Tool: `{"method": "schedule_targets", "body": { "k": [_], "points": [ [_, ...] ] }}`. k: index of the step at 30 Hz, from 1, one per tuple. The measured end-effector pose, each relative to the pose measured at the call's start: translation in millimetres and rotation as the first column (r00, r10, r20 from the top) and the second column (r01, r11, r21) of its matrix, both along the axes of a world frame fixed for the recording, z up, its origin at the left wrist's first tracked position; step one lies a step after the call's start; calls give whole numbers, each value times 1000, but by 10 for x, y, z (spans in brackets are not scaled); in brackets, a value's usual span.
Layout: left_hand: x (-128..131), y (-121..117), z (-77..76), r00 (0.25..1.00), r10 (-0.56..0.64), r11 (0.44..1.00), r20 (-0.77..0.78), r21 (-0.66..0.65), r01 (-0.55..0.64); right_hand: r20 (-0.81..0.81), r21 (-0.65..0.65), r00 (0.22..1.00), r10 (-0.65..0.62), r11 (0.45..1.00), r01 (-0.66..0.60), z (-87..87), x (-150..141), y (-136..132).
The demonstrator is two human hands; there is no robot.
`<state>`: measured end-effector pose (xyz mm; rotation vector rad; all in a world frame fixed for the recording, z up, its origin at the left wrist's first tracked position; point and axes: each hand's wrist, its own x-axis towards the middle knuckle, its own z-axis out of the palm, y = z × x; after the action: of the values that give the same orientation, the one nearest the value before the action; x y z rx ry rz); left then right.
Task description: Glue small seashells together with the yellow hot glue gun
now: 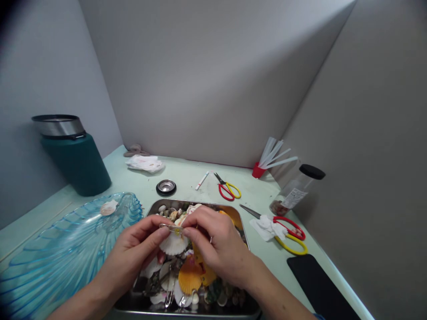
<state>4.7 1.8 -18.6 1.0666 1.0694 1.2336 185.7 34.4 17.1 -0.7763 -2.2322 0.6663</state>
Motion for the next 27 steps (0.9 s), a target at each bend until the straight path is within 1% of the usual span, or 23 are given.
{"method": "schedule_targets", "body": {
  "k": [7, 12, 15, 21, 24, 27],
  "points": [
    [-7, -4, -2, 997, -31, 999, 73, -33, 34, 17, -10, 1000, -12, 1000, 12, -3, 9, -6],
    [-15, 8, -13, 995, -46, 998, 84, -48, 50, 43, -15, 999, -8, 1000, 9, 6, 0, -29],
    [-7, 17, -21, 995, -48, 997, 83, -56, 52, 49, -27, 998, -43, 999, 45, -7, -6, -31],
    [18, 9, 23, 999, -49, 997, 13, -61, 50, -3, -75, 992, -128, 989, 128, -31, -9, -11],
    [32, 13, 41, 997, -70, 995, -18, -66, 68, -21, -89, 990, -141, 986, 139, -32, -14, -9],
    [29, 22, 21, 993, -106, 993, -44, -59, 104, -4, -93, 990, -140, 986, 139, -34, -23, -13]
  ]
}}
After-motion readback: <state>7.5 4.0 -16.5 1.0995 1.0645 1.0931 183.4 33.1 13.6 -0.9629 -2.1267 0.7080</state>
